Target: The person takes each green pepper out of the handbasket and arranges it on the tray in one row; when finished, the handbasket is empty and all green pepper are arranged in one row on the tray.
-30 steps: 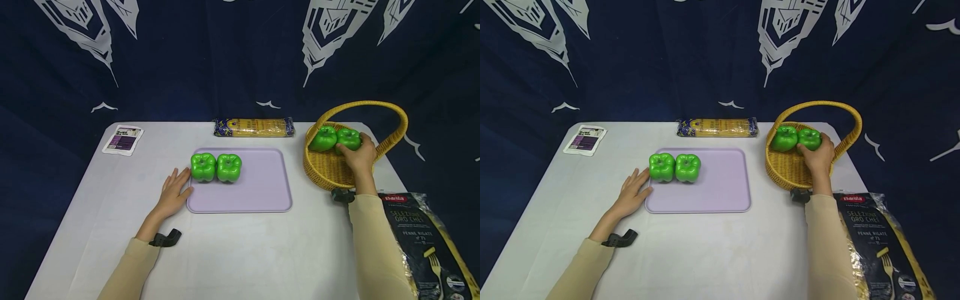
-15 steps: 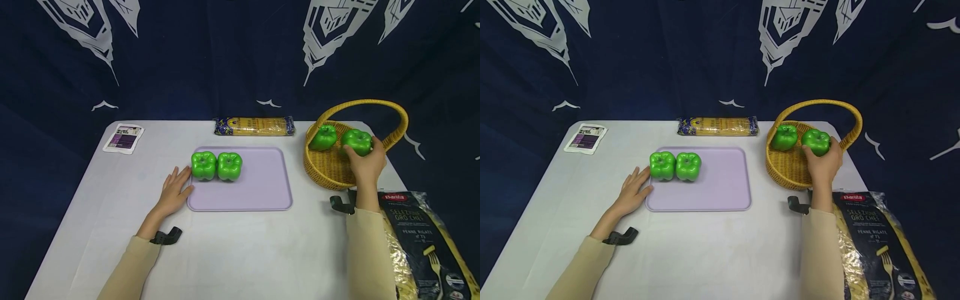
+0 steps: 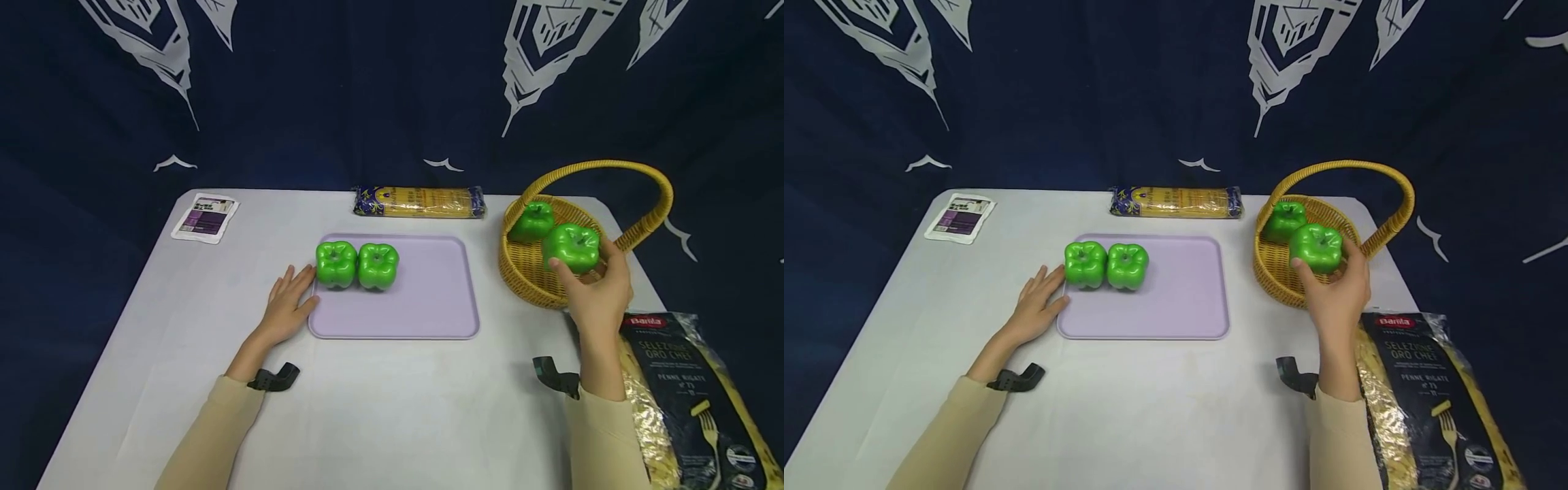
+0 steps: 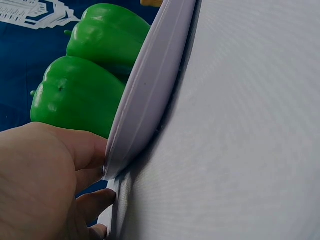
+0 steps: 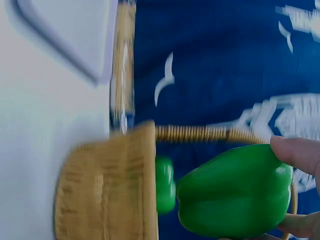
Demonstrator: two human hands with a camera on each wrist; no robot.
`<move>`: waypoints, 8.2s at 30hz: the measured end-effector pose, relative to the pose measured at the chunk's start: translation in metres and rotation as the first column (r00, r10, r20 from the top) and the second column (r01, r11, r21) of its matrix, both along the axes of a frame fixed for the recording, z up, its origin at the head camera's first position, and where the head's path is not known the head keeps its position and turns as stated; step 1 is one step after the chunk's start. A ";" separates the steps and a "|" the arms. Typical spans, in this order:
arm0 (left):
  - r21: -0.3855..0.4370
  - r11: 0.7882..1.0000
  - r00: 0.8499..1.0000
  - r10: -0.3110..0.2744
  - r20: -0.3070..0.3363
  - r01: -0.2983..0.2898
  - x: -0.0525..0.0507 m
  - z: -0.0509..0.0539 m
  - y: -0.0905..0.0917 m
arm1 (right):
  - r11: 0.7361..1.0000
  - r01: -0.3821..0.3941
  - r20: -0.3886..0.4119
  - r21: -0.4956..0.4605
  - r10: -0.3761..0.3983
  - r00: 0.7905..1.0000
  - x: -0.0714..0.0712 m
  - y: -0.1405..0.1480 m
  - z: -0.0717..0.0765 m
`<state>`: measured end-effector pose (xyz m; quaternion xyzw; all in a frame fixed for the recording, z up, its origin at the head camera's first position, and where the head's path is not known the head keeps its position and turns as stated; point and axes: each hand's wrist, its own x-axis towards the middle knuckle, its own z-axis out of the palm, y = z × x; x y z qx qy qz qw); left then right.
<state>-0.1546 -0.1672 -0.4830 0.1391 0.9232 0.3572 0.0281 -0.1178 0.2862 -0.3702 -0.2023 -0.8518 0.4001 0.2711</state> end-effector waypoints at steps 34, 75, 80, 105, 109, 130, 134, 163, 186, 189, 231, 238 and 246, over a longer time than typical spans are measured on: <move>0.009 1.000 1.000 0.015 0.001 -0.015 0.000 0.000 0.001 | 0.867 -0.493 0.150 -0.069 0.497 0.854 -0.034 -0.136 -0.053; 0.010 1.000 1.000 0.015 0.003 -0.015 -0.001 0.001 0.004 | 0.803 -0.596 0.167 -0.003 0.588 0.792 -0.020 -0.110 -0.039; 0.003 1.000 1.000 0.011 0.004 -0.011 0.001 0.003 0.003 | 0.820 -0.571 0.129 0.029 0.563 0.816 -0.017 -0.077 -0.030; 0.003 1.000 1.000 0.007 0.024 -0.007 0.000 0.001 0.002 | 0.995 -0.040 0.183 -0.087 0.056 0.982 -0.072 0.051 0.002; -0.003 1.000 1.000 0.005 0.023 -0.005 -0.001 0.000 0.002 | 0.995 -0.067 0.182 -0.075 0.080 0.980 -0.081 0.052 -0.005; 0.019 1.000 1.000 0.015 0.001 -0.015 0.001 0.000 0.002 | 0.989 -0.126 0.228 -0.074 0.140 0.964 -0.096 0.049 -0.020; 0.021 1.000 1.000 0.019 -0.009 -0.019 0.002 0.001 0.003 | 0.986 -0.143 0.231 -0.086 0.160 0.960 -0.096 0.048 -0.021; 0.020 0.999 1.000 0.025 -0.017 -0.025 0.000 0.001 0.004 | 0.979 -0.194 0.226 -0.068 0.204 0.953 -0.110 0.040 -0.031; 0.007 1.000 1.000 0.026 -0.005 -0.026 0.000 0.002 0.004 | 0.979 -0.198 0.244 -0.051 0.205 0.948 -0.116 0.034 -0.040; 0.005 1.000 1.000 0.028 -0.006 -0.028 0.000 0.002 0.004 | 0.980 -0.193 0.247 -0.049 0.199 0.949 -0.117 0.033 -0.042; -0.002 1.000 1.000 0.012 0.005 -0.012 0.000 0.002 0.003 | 0.994 0.053 0.114 -0.096 -0.042 0.993 -0.020 0.029 -0.009; -0.002 1.000 1.000 0.012 0.007 -0.012 0.000 0.001 0.003 | 0.997 -0.079 0.011 -0.021 0.080 0.997 -0.005 -0.002 -0.003; 0.013 1.000 1.000 0.020 0.000 -0.020 0.000 0.000 0.003 | 0.969 -0.244 -0.002 -0.040 0.245 0.970 -0.007 -0.038 -0.005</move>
